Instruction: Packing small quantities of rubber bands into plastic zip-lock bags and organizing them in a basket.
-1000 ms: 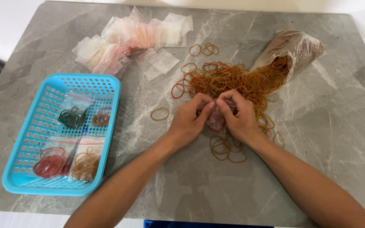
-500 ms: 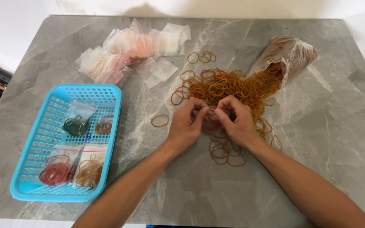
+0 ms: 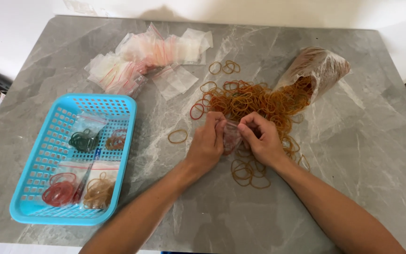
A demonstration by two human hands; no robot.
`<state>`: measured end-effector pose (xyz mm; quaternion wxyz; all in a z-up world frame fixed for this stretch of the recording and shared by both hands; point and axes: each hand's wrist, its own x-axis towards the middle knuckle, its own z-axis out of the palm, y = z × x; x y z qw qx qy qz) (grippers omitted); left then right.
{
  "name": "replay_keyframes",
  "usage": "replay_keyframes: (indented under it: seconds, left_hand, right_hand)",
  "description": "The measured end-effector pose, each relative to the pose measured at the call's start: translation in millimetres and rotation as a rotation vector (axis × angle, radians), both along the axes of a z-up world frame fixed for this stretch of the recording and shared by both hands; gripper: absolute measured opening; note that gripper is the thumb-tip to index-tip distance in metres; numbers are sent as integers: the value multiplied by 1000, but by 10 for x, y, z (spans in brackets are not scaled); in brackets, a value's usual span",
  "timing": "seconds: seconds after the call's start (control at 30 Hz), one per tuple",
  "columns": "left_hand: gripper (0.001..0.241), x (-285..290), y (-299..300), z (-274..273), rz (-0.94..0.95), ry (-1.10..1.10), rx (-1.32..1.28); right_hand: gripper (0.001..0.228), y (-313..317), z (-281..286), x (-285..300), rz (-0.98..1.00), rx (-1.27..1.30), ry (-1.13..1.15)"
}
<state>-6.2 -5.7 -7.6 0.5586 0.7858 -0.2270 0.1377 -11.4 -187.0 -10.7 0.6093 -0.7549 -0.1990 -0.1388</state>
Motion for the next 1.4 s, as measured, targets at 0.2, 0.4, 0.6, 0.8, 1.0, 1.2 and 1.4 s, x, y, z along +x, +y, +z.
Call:
replay_keyframes:
  seconds: [0.2, 0.4, 0.6, 0.8, 1.0, 1.2, 1.4]
  left_hand:
    - [17, -3, 26, 38, -11, -9, 0]
    - [22, 7, 53, 79, -77, 63, -62]
    - [20, 34, 63, 63, 16, 56, -54]
    - [15, 34, 12, 36, 62, 16, -47]
    - [20, 2, -11, 6, 68, 27, 95]
    - [15, -54, -65, 21, 41, -14, 201]
    - [15, -30, -158, -38, 9, 49, 216]
  right_hand:
    - [14, 2, -26, 9, -54, -77, -97]
    - [16, 10, -29, 9, -47, 19, -84]
    - [14, -1, -57, 20, -6, 15, -89]
    - [12, -22, -86, 32, -54, -89, -140]
    - [12, 14, -109, 31, -111, -158, -92]
    - [11, 247, 45, -127, -226, -289, -16]
    - [6, 285, 32, -233, -284, -259, -38]
